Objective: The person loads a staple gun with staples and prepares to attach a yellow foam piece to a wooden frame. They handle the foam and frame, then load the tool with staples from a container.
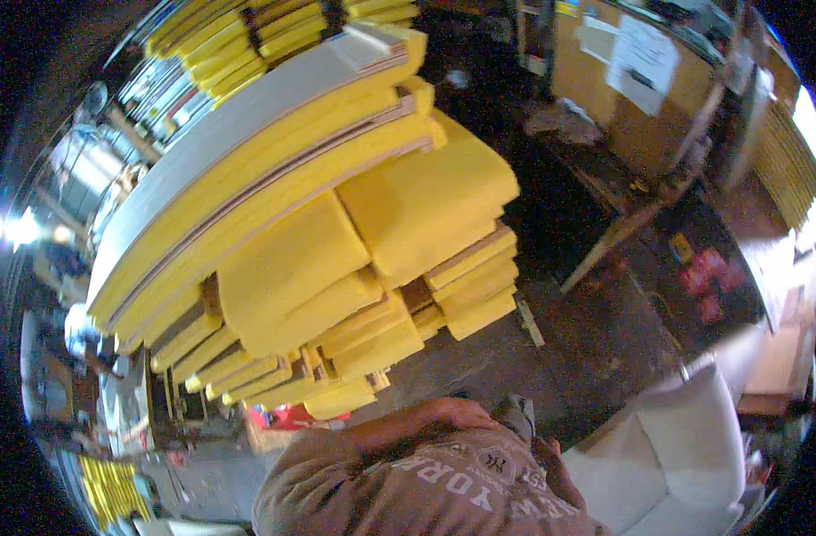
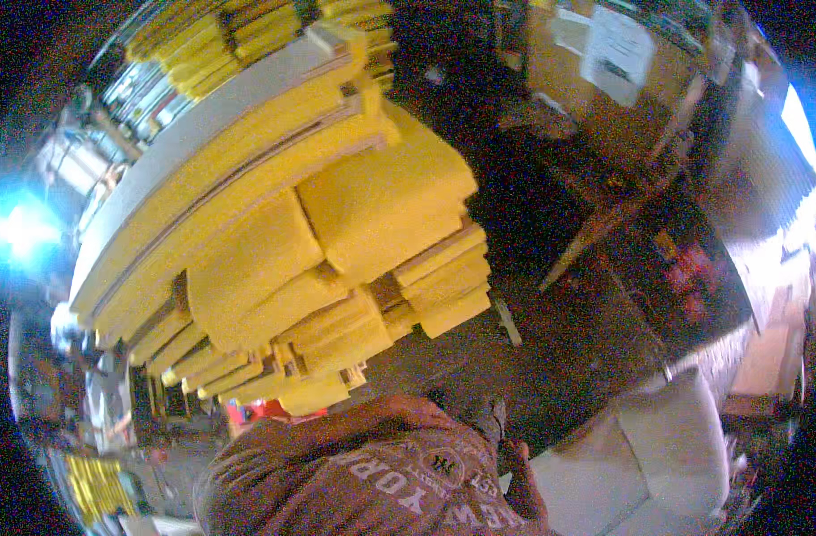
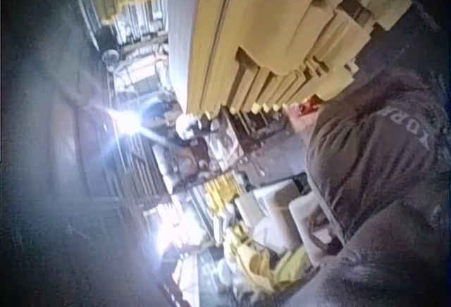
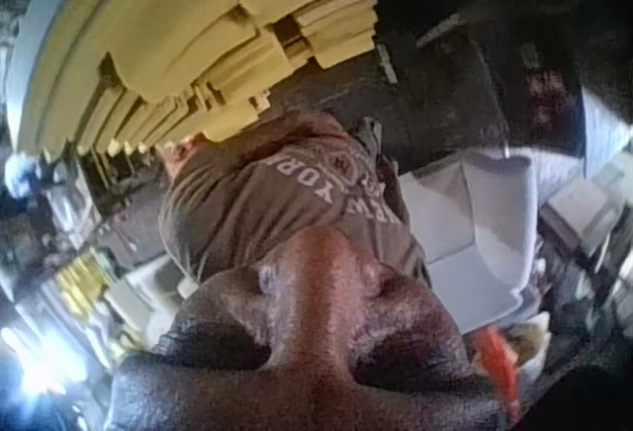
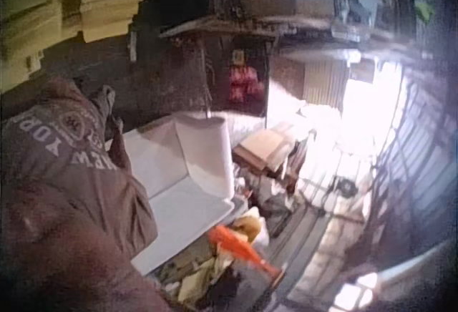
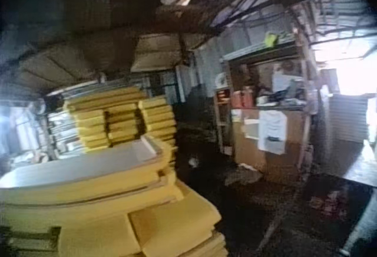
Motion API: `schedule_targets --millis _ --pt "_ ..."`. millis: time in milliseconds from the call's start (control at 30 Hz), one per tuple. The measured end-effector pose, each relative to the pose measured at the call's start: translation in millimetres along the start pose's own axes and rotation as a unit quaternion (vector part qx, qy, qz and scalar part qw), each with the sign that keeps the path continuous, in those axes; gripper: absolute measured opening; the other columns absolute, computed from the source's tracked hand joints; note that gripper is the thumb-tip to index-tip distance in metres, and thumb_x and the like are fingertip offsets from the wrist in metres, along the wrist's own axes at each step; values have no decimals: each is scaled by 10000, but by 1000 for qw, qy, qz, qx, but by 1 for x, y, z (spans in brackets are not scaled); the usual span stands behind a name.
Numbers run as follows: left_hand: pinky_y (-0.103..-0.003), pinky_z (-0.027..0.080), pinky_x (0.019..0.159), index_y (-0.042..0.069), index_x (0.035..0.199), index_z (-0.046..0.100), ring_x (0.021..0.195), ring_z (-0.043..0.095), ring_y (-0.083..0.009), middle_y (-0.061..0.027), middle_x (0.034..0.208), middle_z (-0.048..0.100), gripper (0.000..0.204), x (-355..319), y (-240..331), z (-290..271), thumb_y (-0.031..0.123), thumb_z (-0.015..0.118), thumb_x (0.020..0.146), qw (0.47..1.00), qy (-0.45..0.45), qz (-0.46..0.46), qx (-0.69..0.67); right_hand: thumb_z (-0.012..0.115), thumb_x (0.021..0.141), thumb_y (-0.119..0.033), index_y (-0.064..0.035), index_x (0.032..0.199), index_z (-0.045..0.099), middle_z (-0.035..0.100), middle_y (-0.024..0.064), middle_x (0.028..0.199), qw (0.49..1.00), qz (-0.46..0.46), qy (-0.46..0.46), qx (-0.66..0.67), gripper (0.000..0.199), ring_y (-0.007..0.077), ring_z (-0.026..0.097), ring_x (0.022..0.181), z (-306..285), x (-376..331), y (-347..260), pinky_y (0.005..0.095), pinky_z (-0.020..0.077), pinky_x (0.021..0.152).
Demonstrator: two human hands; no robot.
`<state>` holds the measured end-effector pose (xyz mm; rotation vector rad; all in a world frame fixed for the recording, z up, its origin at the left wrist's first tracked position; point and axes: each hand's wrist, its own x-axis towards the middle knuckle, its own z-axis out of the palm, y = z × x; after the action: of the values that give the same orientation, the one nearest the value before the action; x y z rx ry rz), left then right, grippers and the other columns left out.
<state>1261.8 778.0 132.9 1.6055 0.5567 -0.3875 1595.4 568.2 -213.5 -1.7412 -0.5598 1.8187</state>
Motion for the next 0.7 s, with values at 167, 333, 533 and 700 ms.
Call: schedule_targets --millis 167,333,533,700 --pt "-376 416 891 62 1117 594 1016 567 -267 -131 1116 605 577 23 -55 22 541 353 904 988 151 -7 -40 508 883 -193 -117 1102 515 606 91 976 952 26 -30 -305 232 248 575 797 -21 64 -76 413 448 627" --pt "-374 442 852 84 1101 597 975 585 -254 -106 1072 621 571 15 18 11 568 395 877 968 229 -67 -70 498 883 -188 -116 1115 524 576 88 1049 963 3 -29 -267 244 243 550 884 -49 67 -183 412 421 715" --pt "-399 437 873 102 1098 596 986 582 -280 -112 1067 616 535 53 24 31 553 419 871 927 356 -96 -63 487 883 -182 -115 1131 535 540 84 1136 929 -39 -55 -364 261 238 520 988 -72 97 -249 410 388 821" --pt "-401 408 919 88 1131 572 1048 542 -274 -101 1130 584 440 99 -43 63 432 417 906 878 467 -38 -100 478 883 -177 -114 1144 544 511 80 1208 829 -304 -114 -455 276 233 496 1075 44 89 -384 409 361 910"
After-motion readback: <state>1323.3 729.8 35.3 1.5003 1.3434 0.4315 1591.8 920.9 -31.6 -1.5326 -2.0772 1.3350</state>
